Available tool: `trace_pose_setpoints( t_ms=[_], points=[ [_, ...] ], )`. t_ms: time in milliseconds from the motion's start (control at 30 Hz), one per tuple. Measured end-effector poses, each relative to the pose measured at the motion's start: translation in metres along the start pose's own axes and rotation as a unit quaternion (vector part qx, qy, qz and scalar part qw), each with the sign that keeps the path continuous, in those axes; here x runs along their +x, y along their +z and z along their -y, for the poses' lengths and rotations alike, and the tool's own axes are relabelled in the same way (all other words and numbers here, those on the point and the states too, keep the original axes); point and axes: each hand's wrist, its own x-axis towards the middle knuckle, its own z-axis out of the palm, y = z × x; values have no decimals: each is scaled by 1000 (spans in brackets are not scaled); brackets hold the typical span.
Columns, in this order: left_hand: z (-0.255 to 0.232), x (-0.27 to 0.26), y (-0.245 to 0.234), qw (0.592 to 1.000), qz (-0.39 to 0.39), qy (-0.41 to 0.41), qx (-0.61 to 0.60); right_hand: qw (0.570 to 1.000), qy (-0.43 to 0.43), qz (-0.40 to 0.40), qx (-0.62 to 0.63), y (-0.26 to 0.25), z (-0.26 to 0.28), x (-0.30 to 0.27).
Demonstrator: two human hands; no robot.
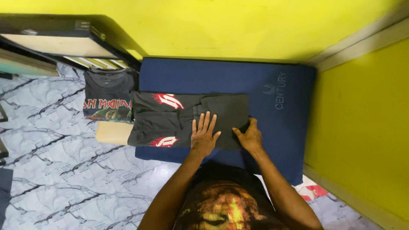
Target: The person picks up shirts from a pile on the floor and folds them one by one on a blue mat.
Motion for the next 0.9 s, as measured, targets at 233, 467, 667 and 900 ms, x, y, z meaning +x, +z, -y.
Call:
trace_pose_setpoints(
  t_ms=[233, 467, 667, 900],
  points=[
    [-2, 1, -8, 971, -145, -145, -123, 990, 30, 46, 127, -2, 2, -9],
    [1, 15, -21, 929, -132, -263, -222, 997, -5, -13, 76, 14, -6, -13],
    [5, 36, -27, 885, -90, -341, -305, 995, 18, -30, 94, 15, 6, -13],
    [16, 37, -11, 920, -169, -193, -295, 988, 28, -41, 146, 20, 0, -15]
  ],
)
